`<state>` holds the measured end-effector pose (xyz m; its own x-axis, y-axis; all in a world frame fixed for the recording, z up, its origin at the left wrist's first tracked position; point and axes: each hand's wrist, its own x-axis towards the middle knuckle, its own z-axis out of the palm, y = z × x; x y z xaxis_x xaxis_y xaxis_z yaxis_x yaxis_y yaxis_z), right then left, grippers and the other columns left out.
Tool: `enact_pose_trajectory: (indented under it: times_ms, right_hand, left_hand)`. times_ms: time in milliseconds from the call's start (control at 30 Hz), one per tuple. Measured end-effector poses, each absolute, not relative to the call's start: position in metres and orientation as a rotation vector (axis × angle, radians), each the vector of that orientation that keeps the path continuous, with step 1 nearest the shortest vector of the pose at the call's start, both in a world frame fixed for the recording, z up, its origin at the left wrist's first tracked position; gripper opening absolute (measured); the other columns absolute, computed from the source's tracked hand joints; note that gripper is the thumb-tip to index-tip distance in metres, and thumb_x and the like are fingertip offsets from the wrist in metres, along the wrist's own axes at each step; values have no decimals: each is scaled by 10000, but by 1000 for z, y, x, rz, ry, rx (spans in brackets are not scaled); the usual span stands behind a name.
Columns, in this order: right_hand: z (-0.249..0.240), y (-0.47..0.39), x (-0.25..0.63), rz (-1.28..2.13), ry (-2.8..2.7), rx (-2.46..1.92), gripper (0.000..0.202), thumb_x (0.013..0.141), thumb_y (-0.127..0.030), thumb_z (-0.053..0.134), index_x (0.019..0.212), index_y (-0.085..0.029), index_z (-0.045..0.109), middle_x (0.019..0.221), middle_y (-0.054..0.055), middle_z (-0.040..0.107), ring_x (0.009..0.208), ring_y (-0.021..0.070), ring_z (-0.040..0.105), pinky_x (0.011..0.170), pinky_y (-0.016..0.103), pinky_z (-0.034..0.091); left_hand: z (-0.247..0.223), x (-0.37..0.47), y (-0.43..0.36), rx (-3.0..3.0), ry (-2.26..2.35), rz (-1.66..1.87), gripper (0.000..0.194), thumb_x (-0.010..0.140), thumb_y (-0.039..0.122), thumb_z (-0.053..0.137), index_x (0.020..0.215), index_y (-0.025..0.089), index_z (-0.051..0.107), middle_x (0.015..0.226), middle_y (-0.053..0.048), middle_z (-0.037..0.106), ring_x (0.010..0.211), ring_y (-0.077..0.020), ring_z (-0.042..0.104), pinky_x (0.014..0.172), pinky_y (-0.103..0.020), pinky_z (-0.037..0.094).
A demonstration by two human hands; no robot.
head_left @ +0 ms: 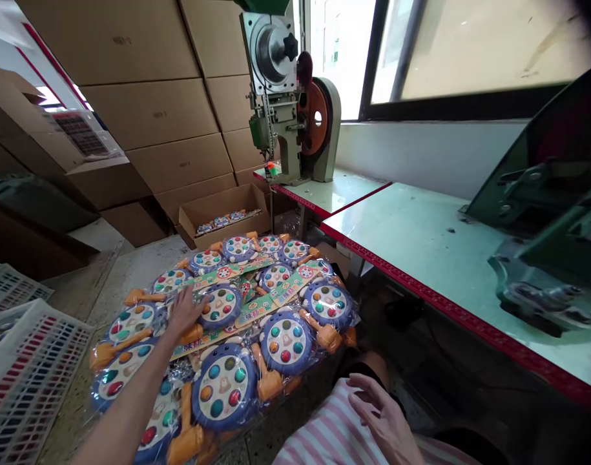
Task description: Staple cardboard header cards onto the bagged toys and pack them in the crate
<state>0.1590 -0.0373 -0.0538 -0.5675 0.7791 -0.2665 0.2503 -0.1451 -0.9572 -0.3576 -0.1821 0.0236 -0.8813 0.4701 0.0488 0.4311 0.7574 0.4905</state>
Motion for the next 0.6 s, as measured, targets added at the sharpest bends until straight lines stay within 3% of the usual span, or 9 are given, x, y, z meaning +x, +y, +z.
enact_pose_trajectory:
  times_ms: [100, 200, 333, 467, 600]
  right_hand:
    - [-58, -29, 169, 1732, -1713, -1189, 516, 792, -659, 706, 1101, -248, 746, 1168, 119, 746, 978, 291, 713, 692, 314, 583]
    - [-59, -22, 178, 1691, -1678, -1216, 481, 790, -626, 722, 1080, -244, 761, 1153, 119, 752, 953, 289, 719, 687, 319, 584]
    - [-62, -13, 191, 1677, -1616, -1241, 444, 801, -600, 723, 1048, -234, 771, 1134, 122, 759, 1007, 314, 714, 675, 321, 578]
    - [-71, 8, 207, 1674, -1500, -1262, 474, 817, -628, 701, 1027, -208, 764, 1030, 123, 780, 947, 306, 722, 618, 311, 537]
    - [-79, 51, 217, 1610, -1363, -1325, 545, 745, -678, 740, 983, -188, 758, 912, 126, 789, 821, 290, 723, 608, 326, 517]
  left_hand:
    - [1, -356, -176, 919, 2788, 520, 687, 884, 548, 559, 1480, 210, 502, 1615, -112, 436, 1518, -357, 303, 1246, -512, 164]
    - [-9, -357, -174, 987, 2756, 369, 686, 915, 541, 456, 1499, 183, 488, 1609, -160, 433, 1506, -400, 318, 1216, -613, 167]
    - [-8, -358, -174, 1077, 2816, 136, 720, 935, 557, 362, 1519, 146, 455, 1606, -182, 426, 1490, -410, 341, 1182, -624, 250]
    - [-3, -332, -159, 1287, 2966, 123, 701, 965, 517, 345, 1534, 110, 390, 1602, -197, 421, 1497, -368, 335, 1179, -541, 299]
    - [8, -306, -129, 1618, 2859, 144, 599, 958, 431, 429, 1513, 205, 434, 1611, -84, 447, 1507, -241, 346, 1189, -364, 301]
